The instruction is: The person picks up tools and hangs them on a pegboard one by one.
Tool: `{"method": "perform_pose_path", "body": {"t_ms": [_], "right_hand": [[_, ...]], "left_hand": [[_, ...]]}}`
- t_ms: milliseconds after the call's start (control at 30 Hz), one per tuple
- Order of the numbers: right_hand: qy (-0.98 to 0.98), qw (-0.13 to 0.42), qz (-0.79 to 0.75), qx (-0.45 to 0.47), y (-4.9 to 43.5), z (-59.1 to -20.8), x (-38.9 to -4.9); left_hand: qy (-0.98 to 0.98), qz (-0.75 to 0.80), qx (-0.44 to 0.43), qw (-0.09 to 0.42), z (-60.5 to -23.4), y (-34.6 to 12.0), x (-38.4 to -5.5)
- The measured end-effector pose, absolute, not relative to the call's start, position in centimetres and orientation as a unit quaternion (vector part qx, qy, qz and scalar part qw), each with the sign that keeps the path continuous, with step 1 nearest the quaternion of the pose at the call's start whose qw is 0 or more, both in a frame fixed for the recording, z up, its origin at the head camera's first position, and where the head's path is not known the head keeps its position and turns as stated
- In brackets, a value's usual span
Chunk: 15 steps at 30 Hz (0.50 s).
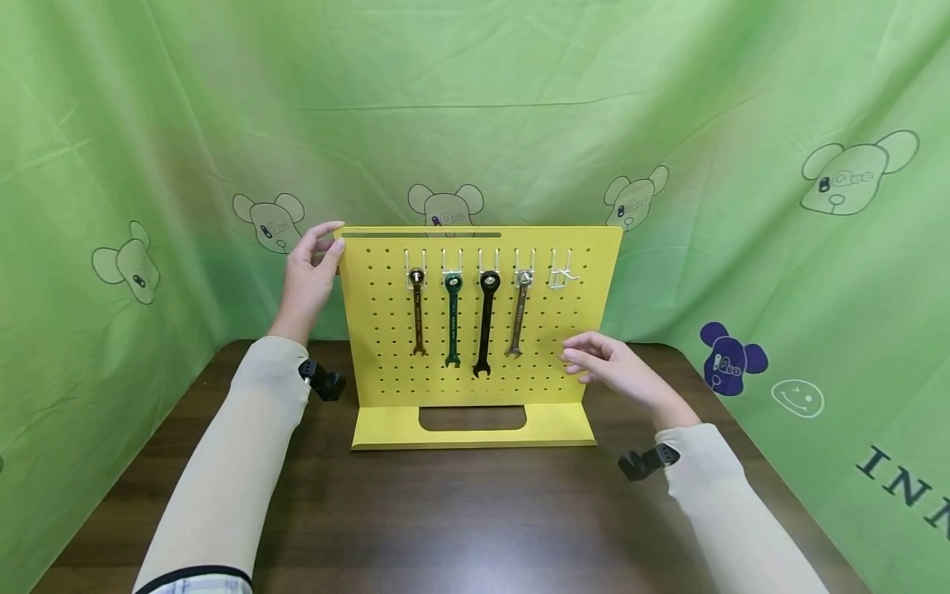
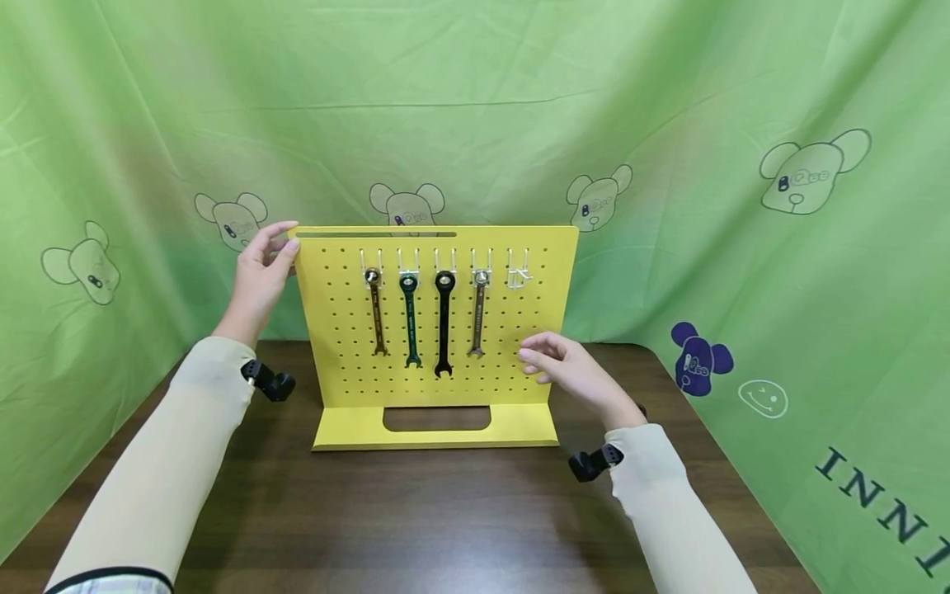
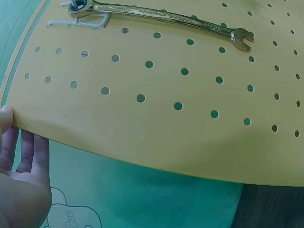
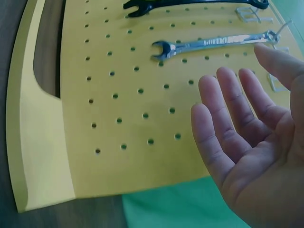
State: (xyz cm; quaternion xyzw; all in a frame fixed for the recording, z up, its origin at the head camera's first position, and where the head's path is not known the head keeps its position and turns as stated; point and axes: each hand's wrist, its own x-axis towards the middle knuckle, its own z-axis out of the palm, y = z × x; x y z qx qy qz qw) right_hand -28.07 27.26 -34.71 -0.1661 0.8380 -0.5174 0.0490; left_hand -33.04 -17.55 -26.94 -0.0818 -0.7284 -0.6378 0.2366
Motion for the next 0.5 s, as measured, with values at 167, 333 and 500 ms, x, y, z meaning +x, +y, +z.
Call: {"method": "perform_pose_path", "body": {"t_ms": [167, 333, 500], "right_hand": [[0.850, 0.043, -0.501, -0.161, 28.9, -35.0, -27.3], [0.861, 0.032, -0.484, -0.155, 31.0, -35.7, -26.4], [0.871, 0.022, -0.470, -0.141, 33.3, -36.6, -25.9]], "left_hand": [[-0.729, -0.638, -0.083, 0.234, -27.1, -17.4, -33.2], [-0.728, -0.640, -0.078, 0.233, -27.1, -17.5, -33.2], [-0.727, -0.640, -0.077, 0.236, -27.1, -17.5, -33.2]]}}
